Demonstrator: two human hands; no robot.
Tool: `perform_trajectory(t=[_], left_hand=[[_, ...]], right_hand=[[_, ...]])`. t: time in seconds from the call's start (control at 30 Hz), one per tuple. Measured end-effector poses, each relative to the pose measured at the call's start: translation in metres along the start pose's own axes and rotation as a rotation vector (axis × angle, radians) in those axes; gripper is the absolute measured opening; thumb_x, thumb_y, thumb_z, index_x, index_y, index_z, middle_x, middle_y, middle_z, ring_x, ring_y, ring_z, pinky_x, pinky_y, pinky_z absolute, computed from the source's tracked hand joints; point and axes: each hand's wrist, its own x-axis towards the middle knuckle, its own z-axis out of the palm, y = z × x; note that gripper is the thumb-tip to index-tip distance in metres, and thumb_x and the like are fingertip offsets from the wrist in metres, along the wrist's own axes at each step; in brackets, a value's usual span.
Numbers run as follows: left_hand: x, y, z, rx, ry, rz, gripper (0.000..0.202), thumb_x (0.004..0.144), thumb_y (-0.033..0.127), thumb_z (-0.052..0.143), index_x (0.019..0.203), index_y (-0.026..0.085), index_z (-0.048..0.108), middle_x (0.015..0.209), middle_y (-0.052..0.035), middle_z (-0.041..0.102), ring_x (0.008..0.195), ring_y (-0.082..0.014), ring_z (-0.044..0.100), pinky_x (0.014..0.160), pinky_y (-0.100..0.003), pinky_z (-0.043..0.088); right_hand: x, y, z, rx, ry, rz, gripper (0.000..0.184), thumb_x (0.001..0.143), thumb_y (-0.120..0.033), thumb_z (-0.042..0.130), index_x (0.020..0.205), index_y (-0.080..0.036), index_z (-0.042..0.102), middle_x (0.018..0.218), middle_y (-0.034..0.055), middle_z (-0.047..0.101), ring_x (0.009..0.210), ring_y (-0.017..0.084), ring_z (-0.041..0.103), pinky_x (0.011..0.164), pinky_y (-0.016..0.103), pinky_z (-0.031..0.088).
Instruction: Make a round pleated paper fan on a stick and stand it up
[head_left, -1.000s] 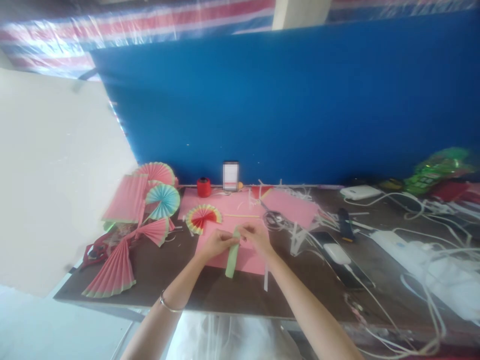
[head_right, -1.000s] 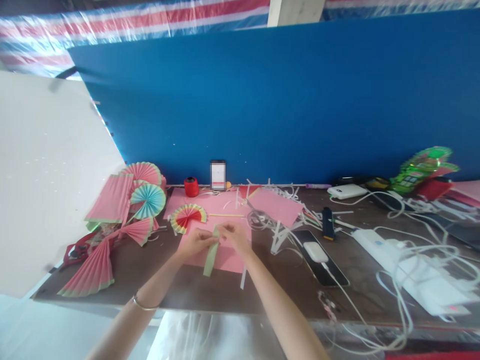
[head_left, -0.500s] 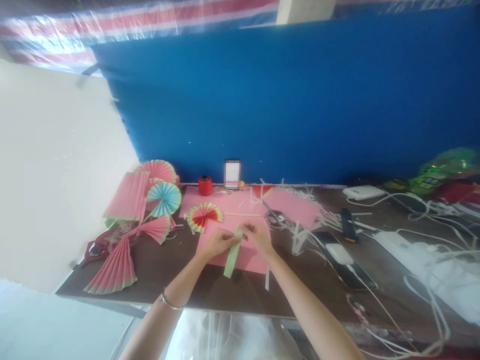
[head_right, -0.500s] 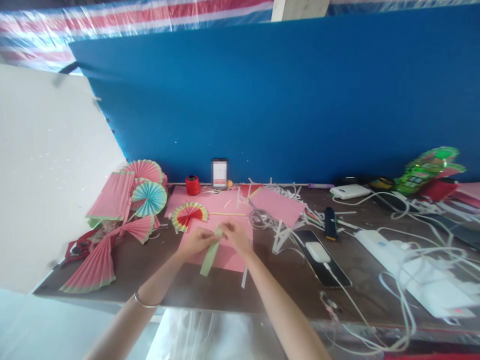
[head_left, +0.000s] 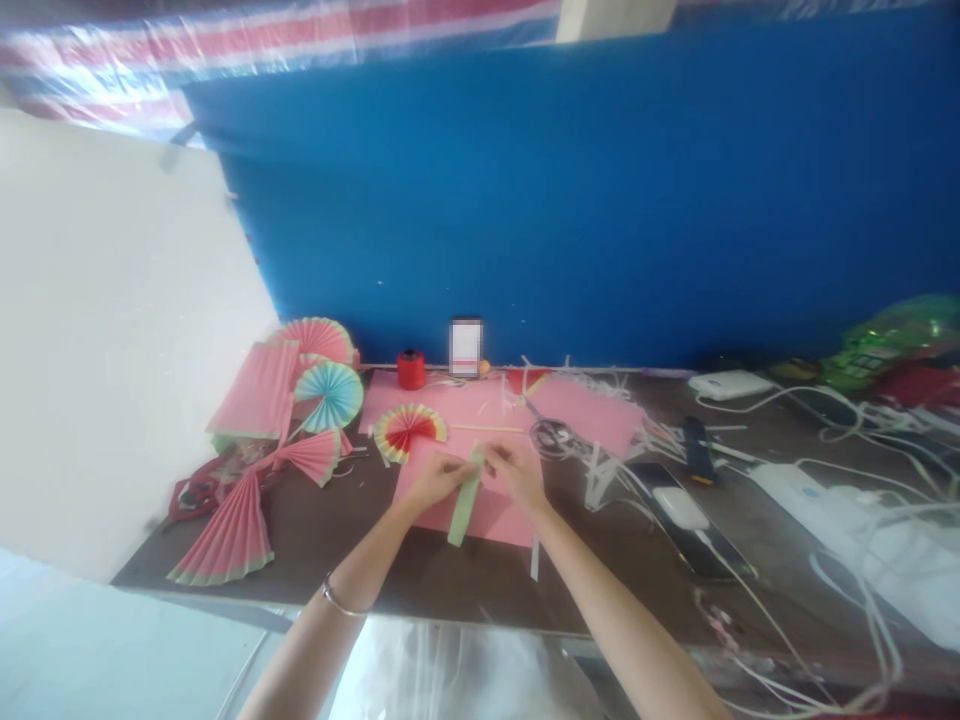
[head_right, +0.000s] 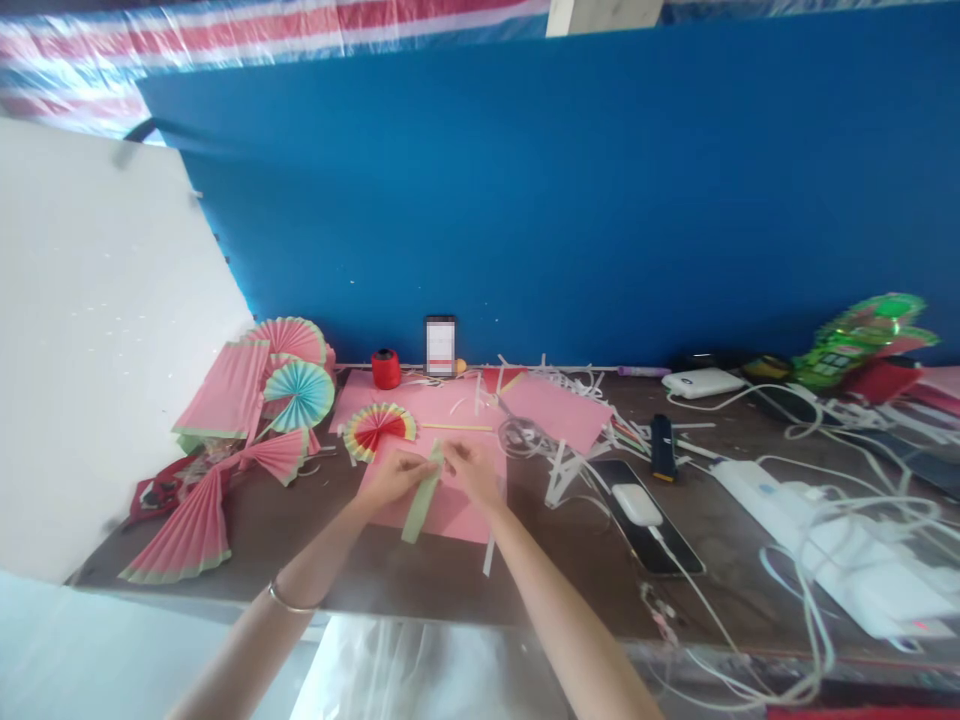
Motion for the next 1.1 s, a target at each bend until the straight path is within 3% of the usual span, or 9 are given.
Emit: perform_trajectory(t=[0.1, 0.23, 0.43, 0.67, 0.8, 0.9, 1.0, 1.1], left_hand=[[0.0, 0.002, 0.0, 0.006, 0.035, 0.008, 0.044, 0.074, 0.054, 0.055, 0.067, 0.012, 0.069, 0.053, 0.0005, 0.055, 0.051, -0.0099, 0.043, 0.05, -0.022, 0.034], [0.001, 0.002, 0.0, 0.018, 0.011, -0.003, 0.045, 0.074, 0.053, 0.055, 0.055, 0.012, 0.062, 0.046, 0.0029, 0.045, 0.047, -0.0082, 0.038, 0.047, -0.021, 0.03], [-0.001, -0.001, 0.001, 0.029, -0.016, -0.012, 0.044, 0.072, 0.053, 0.056, 0.056, 0.012, 0.06, 0.049, 0.0028, 0.044, 0.048, -0.0079, 0.036, 0.046, -0.022, 0.028], [-0.001, 0.0, 0.002, 0.057, -0.056, 0.01, 0.049, 0.071, 0.055, 0.056, 0.045, 0.014, 0.047, 0.046, 0.0051, 0.029, 0.047, -0.0066, 0.027, 0.045, -0.022, 0.021], [0.001, 0.006, 0.001, -0.014, 0.089, 0.035, 0.049, 0.072, 0.054, 0.055, 0.045, 0.015, 0.043, 0.047, 0.0052, 0.027, 0.048, -0.0068, 0.027, 0.046, -0.022, 0.022], [0.002, 0.009, -0.001, -0.052, 0.22, 0.064, 0.05, 0.071, 0.053, 0.056, 0.044, 0.015, 0.039, 0.047, 0.0049, 0.027, 0.049, -0.0071, 0.028, 0.047, -0.022, 0.023], [0.002, 0.008, -0.001, -0.016, 0.195, 0.093, 0.048, 0.072, 0.052, 0.055, 0.044, 0.015, 0.041, 0.048, 0.004, 0.032, 0.049, -0.0077, 0.031, 0.047, -0.022, 0.024], [0.002, 0.004, 0.002, 0.041, 0.121, 0.117, 0.047, 0.077, 0.049, 0.051, 0.046, 0.015, 0.043, 0.049, 0.0035, 0.035, 0.049, -0.0078, 0.032, 0.047, -0.022, 0.025]], right_hand=[[0.0, -0.001, 0.0, -0.035, -0.043, 0.019, 0.037, 0.077, -0.051, 0.055, 0.062, -0.017, 0.057, 0.05, -0.0027, 0.05, 0.047, 0.01, 0.047, 0.05, 0.024, 0.037], [-0.002, -0.004, 0.001, -0.176, 0.052, 0.003, 0.037, 0.075, -0.049, 0.058, 0.055, -0.018, 0.054, 0.049, -0.0032, 0.048, 0.049, 0.011, 0.046, 0.052, 0.024, 0.037], [0.001, 0.001, 0.001, -0.048, 0.007, 0.028, 0.031, 0.07, -0.048, 0.06, 0.072, -0.017, 0.061, 0.06, -0.0007, 0.057, 0.051, 0.011, 0.049, 0.05, 0.025, 0.039], [0.002, -0.001, -0.002, -0.157, 0.094, -0.008, 0.028, 0.069, -0.045, 0.062, 0.069, -0.018, 0.063, 0.064, 0.0028, 0.062, 0.058, 0.015, 0.055, 0.057, 0.028, 0.043], [0.006, 0.008, 0.0, 0.04, 0.045, 0.086, 0.041, 0.072, -0.057, 0.056, 0.082, -0.017, 0.061, 0.062, 0.0009, 0.058, 0.052, 0.013, 0.053, 0.05, 0.026, 0.042], [0.007, 0.012, 0.001, 0.048, -0.057, 0.135, 0.042, 0.071, -0.058, 0.057, 0.076, -0.017, 0.06, 0.058, -0.001, 0.055, 0.052, 0.011, 0.052, 0.051, 0.025, 0.041], [0.005, 0.01, 0.002, -0.019, -0.129, 0.121, 0.039, 0.072, -0.055, 0.058, 0.07, -0.017, 0.058, 0.054, -0.003, 0.051, 0.05, 0.01, 0.048, 0.05, 0.024, 0.038], [0.001, 0.005, 0.002, -0.06, -0.108, 0.1, 0.037, 0.073, -0.054, 0.057, 0.064, -0.018, 0.054, 0.051, -0.0046, 0.048, 0.045, 0.009, 0.044, 0.047, 0.023, 0.034]])
